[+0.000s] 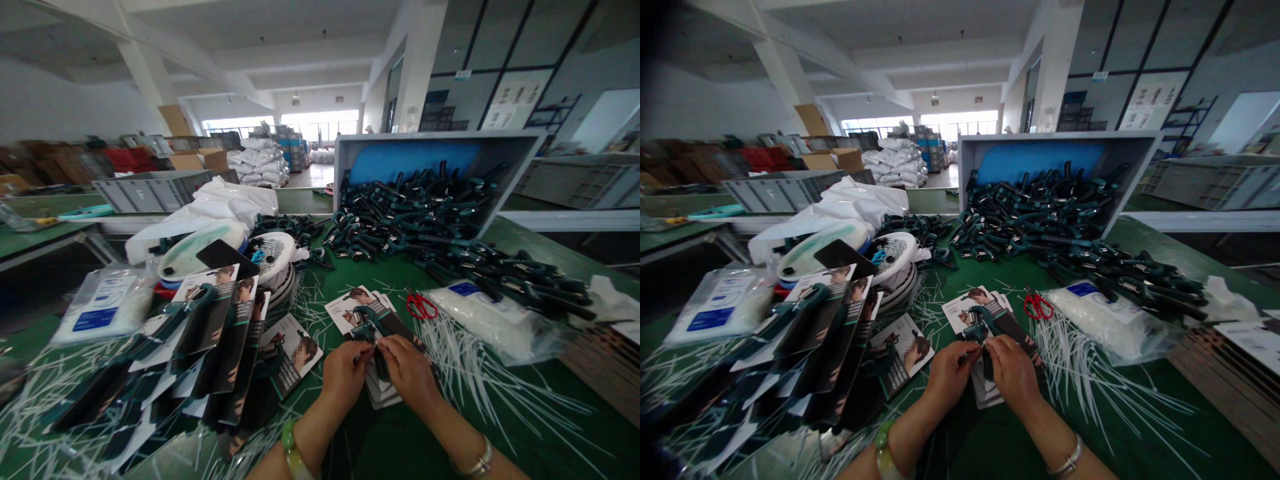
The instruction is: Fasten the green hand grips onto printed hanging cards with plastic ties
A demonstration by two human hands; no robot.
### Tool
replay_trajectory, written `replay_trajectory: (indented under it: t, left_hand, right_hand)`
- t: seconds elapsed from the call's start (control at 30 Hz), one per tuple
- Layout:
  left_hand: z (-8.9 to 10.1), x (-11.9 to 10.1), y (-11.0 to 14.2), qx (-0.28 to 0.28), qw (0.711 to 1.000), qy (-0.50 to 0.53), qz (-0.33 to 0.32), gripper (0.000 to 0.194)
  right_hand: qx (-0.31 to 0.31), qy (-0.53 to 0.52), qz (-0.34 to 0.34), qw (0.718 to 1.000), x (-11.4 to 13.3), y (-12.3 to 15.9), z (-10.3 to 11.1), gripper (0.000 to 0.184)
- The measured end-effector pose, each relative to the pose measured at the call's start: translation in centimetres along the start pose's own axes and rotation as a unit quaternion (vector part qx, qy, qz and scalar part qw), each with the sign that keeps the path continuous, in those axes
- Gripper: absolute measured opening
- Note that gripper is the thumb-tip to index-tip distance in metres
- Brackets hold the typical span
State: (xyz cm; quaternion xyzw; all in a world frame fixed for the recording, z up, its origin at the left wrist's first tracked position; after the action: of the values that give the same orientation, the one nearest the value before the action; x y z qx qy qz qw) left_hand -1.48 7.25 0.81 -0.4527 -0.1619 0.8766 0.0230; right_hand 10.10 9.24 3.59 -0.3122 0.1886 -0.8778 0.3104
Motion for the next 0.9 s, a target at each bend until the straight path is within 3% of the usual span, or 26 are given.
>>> replay_trajectory:
  t: [0.27, 0.37, 0.47, 0.53, 0.73, 0.83, 0.9]
  left_hand:
    - [0.0, 1.1, 0.0, -0.015, 0.994, 0.090, 0.055, 0.021]
    - [-0.1, 0.6, -0.1, -0.006, 0.994, 0.106, 0.025, 0.015]
    - [-0.2, -0.1, 0.0, 0.000, 0.996, 0.094, -0.003, 0.012]
    - [-0.4, -0.5, 0.0, 0.004, 0.997, 0.082, -0.016, 0.010]
    - [0.0, -1.3, 0.0, -0.022, 0.999, 0.037, -0.030, 0.007]
    - [0.6, -2.3, -0.4, -0.026, 0.999, -0.008, -0.028, 0.007]
    - [1.1, -2.9, -0.8, -0.029, 0.998, -0.046, -0.016, 0.009]
  right_hand:
    - [0.071, 0.079, 0.011, 0.994, 0.8, 0.2, -0.7, 0.026]
    - [0.097, 0.004, -0.011, 0.995, 0.8, 0.3, -0.4, 0.026]
    - [0.117, -0.116, -0.094, 0.982, -0.5, 0.1, -0.3, 0.026]
    - [0.114, -0.142, -0.118, 0.976, -1.0, -0.2, -0.2, 0.024]
    - [-0.010, -0.030, -0.006, 0.999, 0.7, -1.0, 1.3, 0.020]
    - [-0.079, -0.048, 0.038, 0.995, 2.0, -1.4, 2.3, 0.016]
    - [-0.130, -0.076, 0.020, 0.988, 2.0, -1.9, 3.3, 0.013]
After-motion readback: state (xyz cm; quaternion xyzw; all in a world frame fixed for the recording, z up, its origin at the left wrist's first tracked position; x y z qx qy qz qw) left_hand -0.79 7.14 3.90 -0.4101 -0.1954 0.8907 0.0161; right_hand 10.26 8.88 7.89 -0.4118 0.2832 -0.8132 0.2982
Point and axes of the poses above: each hand's wrist, its own y-axis away from the middle knuckle, its own z-axis out of the back of the hand, x = y × z, the point moved 9 cm from there along -y, towards the middle knuckle, and after that the axes turned 2 degrees about -z, right-handed, at the moved point
